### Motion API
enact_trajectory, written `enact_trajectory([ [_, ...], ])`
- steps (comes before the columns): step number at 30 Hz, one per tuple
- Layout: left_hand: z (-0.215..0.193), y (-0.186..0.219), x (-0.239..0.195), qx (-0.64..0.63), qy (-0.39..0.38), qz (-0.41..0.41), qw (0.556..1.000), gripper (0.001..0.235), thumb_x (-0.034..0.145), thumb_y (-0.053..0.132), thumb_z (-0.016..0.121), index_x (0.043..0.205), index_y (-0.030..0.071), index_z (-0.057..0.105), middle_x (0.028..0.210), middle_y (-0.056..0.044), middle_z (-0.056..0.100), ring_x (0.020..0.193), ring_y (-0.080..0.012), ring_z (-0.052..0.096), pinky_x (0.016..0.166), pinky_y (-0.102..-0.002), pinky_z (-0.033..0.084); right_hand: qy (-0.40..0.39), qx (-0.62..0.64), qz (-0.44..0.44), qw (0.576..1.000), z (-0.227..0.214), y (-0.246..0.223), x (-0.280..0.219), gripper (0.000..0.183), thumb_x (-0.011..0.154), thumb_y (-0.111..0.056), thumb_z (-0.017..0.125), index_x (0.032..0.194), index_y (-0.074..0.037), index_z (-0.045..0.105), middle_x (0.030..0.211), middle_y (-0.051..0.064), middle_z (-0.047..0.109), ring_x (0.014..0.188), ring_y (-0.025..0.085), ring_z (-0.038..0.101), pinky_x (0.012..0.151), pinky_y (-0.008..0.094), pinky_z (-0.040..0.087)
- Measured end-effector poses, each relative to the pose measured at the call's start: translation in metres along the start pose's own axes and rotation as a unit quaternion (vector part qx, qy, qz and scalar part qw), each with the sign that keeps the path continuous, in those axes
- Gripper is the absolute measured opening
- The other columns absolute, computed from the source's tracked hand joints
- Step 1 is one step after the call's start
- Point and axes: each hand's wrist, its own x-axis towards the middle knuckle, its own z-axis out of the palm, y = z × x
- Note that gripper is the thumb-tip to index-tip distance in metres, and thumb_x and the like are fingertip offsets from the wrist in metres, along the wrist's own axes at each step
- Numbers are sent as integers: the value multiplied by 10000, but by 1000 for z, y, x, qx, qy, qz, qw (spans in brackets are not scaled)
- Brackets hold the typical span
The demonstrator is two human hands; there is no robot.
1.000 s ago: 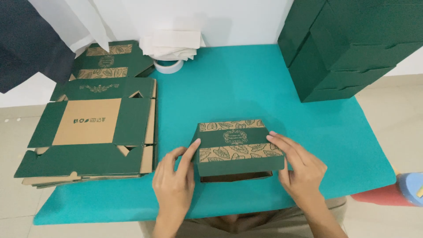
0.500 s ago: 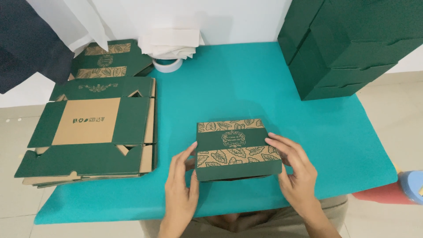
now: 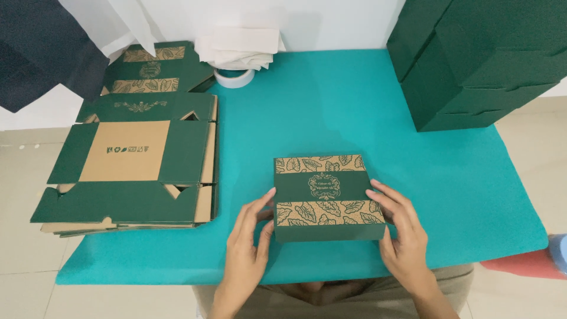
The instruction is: The person assembles a flat-packed cardboard box by folding its sides and tucking in the flaps. They then place a decorative lid on top to complete the box.
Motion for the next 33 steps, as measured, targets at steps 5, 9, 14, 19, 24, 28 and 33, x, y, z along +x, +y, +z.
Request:
enact_trajectory([
  [5, -1, 5, 3, 0, -9, 2, 1000, 435, 1000, 114, 439, 1435, 97, 444, 1310, -141, 518, 1171, -248, 568, 983, -358, 491, -11, -2, 8, 1000, -1, 3, -3, 444, 1049, -276, 307, 1322, -14, 540, 1402, 221, 523, 1289, 296, 567, 950, 321, 546],
  [9, -7, 8, 5, 9, -20, 11, 1000, 434, 1002, 98, 431, 1436, 91, 440, 1328, -147, 492, 1130, -248, 580, 969, -345, 485, -20, -27, -3, 999, -2, 1, -1, 462, 1054, -291, 288, 1329, -20, 541, 1402, 219, 532, 1292, 292, 561, 978, 330, 529],
  [14, -11, 9, 7, -19, -40, -9, 999, 434, 1005, 152, 447, 1436, 96, 436, 1352, -149, 473, 1098, -251, 640, 977, -348, 499, -27, -35, 0, 999, -3, 3, -3, 420, 1053, -210, 284, 1346, -41, 534, 1420, 199, 525, 1298, 281, 556, 1002, 331, 527],
  [19, -10, 13, 8, -30, -30, -23, 999, 423, 1004, 187, 461, 1423, 122, 458, 1334, -123, 489, 1060, -221, 651, 923, -342, 517, -31, -38, 4, 999, -4, 1, 0, 409, 1024, -97, 288, 1338, -29, 540, 1422, 202, 530, 1297, 276, 555, 975, 315, 515],
  [24, -9, 9, 8, -35, -39, -17, 998, 445, 992, 148, 468, 1431, 96, 416, 1370, -149, 454, 1044, -240, 668, 956, -341, 502, -30, -71, -23, 997, -4, 3, 1, 406, 1022, -96, 294, 1329, -30, 551, 1403, 205, 554, 1309, 302, 550, 1051, 361, 492],
  [28, -13, 9, 7, -39, -67, -53, 996, 451, 995, 163, 460, 1441, 130, 403, 1403, -138, 434, 1111, -257, 655, 953, -362, 509, -32, -44, -20, 998, -6, 2, 1, 405, 1043, -146, 290, 1328, -6, 541, 1404, 229, 536, 1301, 301, 555, 1005, 336, 509],
  [33, -11, -5, 8, -76, -65, -43, 994, 372, 1001, 166, 478, 1366, 100, 461, 1303, -122, 595, 1114, -200, 667, 962, -303, 504, -32, -51, 7, 998, -5, 5, -2, 414, 1025, -168, 304, 1336, -47, 548, 1423, 187, 543, 1273, 267, 568, 903, 307, 515],
])
